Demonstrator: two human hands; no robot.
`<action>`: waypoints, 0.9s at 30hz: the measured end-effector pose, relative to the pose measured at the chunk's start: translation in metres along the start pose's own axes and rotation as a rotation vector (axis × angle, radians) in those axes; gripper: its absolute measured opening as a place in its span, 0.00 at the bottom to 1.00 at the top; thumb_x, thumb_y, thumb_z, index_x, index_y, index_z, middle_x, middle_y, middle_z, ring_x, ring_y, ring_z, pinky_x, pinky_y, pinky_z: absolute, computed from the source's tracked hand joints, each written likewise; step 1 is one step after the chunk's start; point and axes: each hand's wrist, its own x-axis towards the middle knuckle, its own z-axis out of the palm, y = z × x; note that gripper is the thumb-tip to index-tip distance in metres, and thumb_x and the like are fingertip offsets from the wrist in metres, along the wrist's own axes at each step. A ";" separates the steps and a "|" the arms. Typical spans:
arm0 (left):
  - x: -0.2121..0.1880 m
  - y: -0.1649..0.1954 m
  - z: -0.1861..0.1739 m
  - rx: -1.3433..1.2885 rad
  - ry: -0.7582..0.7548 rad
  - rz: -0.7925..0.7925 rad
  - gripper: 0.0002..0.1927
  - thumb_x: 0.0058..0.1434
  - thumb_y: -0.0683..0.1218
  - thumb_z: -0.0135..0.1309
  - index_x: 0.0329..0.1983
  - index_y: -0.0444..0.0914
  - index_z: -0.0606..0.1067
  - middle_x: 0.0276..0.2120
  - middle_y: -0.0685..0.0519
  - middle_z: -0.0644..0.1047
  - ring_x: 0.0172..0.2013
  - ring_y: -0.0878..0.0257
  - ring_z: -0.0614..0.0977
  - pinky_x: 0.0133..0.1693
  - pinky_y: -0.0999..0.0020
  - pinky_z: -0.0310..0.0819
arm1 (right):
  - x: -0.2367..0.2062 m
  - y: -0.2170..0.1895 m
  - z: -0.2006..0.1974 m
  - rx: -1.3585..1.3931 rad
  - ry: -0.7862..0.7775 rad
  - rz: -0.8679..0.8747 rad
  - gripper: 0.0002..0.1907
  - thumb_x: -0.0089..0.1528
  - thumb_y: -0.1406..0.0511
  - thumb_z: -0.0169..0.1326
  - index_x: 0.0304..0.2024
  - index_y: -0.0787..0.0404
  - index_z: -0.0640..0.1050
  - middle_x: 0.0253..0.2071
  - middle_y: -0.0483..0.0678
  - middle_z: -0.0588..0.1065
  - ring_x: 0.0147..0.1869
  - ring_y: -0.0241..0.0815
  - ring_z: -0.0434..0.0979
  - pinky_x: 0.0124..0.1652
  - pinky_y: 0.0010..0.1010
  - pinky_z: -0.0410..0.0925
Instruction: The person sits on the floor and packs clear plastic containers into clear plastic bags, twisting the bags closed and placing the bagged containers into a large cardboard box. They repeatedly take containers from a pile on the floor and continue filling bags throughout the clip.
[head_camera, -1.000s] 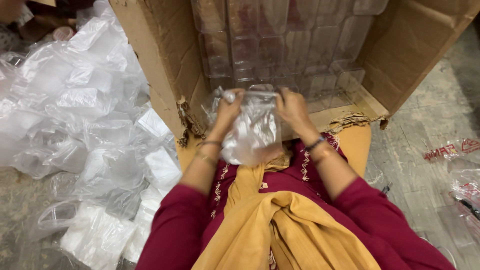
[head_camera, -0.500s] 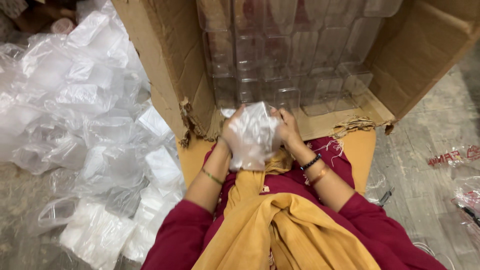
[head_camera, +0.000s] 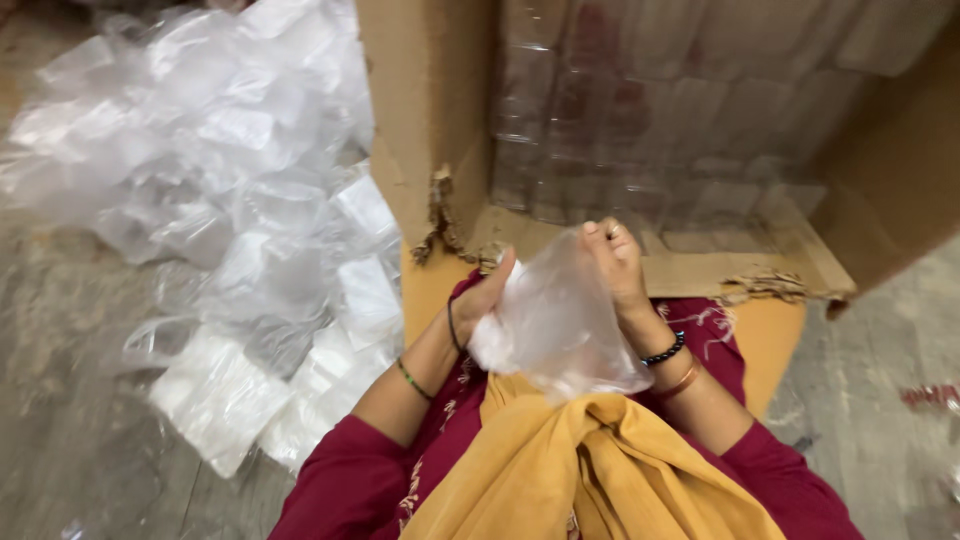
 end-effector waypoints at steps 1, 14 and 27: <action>-0.017 -0.006 -0.004 0.030 0.005 -0.030 0.30 0.64 0.62 0.57 0.54 0.32 0.76 0.41 0.48 0.82 0.39 0.60 0.83 0.41 0.65 0.80 | 0.001 0.001 0.008 -0.101 -0.037 -0.031 0.14 0.74 0.63 0.51 0.33 0.56 0.68 0.29 0.37 0.69 0.31 0.25 0.63 0.29 0.23 0.58; -0.188 0.164 -0.083 0.536 1.293 0.694 0.43 0.63 0.67 0.66 0.49 0.20 0.75 0.36 0.48 0.75 0.34 0.59 0.72 0.38 0.63 0.72 | 0.008 0.002 0.035 -1.006 -0.302 -0.281 0.13 0.65 0.63 0.57 0.31 0.67 0.77 0.26 0.56 0.75 0.27 0.51 0.75 0.29 0.39 0.66; -0.103 0.073 0.088 0.993 0.600 1.339 0.30 0.81 0.58 0.34 0.64 0.28 0.70 0.55 0.41 0.78 0.57 0.51 0.80 0.60 0.62 0.73 | 0.023 -0.043 0.100 -0.007 -0.418 0.427 0.26 0.53 0.68 0.68 0.52 0.52 0.75 0.47 0.38 0.79 0.51 0.28 0.79 0.51 0.20 0.72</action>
